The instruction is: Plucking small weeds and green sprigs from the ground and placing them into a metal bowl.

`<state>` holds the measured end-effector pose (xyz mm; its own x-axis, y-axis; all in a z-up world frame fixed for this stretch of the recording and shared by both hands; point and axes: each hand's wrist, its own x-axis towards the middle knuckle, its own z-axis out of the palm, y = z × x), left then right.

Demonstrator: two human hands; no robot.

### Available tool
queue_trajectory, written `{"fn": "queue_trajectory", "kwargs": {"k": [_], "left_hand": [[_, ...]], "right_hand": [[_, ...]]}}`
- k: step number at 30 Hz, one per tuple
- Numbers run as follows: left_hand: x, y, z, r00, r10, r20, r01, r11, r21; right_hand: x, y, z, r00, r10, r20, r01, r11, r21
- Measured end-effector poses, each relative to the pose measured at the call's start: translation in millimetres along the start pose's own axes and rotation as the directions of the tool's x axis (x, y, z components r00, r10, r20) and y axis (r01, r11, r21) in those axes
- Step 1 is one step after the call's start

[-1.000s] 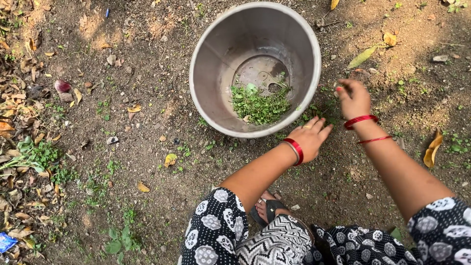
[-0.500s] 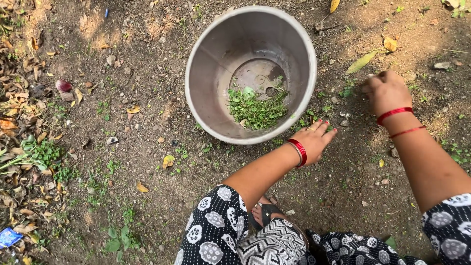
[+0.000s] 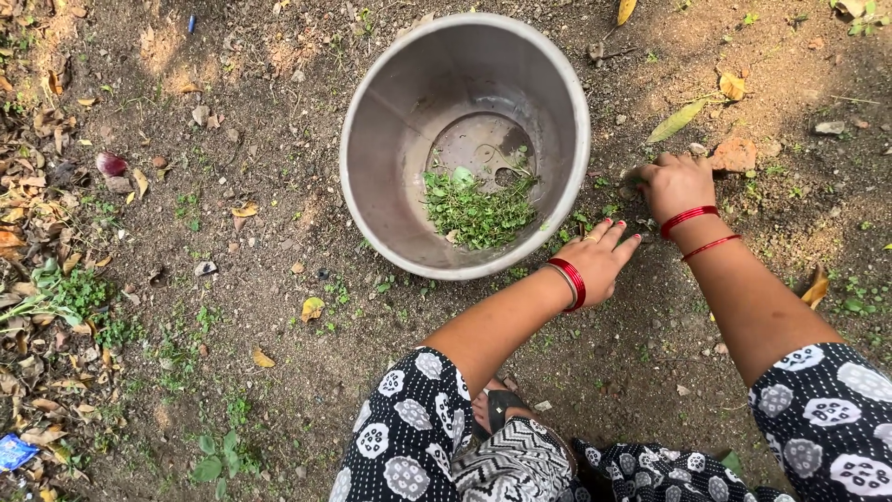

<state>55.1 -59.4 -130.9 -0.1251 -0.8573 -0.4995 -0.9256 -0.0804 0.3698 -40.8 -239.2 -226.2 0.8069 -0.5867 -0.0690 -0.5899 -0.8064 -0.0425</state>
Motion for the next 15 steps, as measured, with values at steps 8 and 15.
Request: {"fn": "queue_trajectory", "kwargs": {"k": [8,15], "left_hand": [[16,-3,5,1.0,0.005,-0.002,-0.005,1.0,0.015],[28,3,-5,0.999,-0.043,0.009,0.043,0.999,-0.015]], "right_hand": [[24,36,41,0.963,0.262,-0.055,-0.198,0.834,0.514],[29,37,18,0.987,0.159,0.009,-0.155,0.953,0.261]]}}
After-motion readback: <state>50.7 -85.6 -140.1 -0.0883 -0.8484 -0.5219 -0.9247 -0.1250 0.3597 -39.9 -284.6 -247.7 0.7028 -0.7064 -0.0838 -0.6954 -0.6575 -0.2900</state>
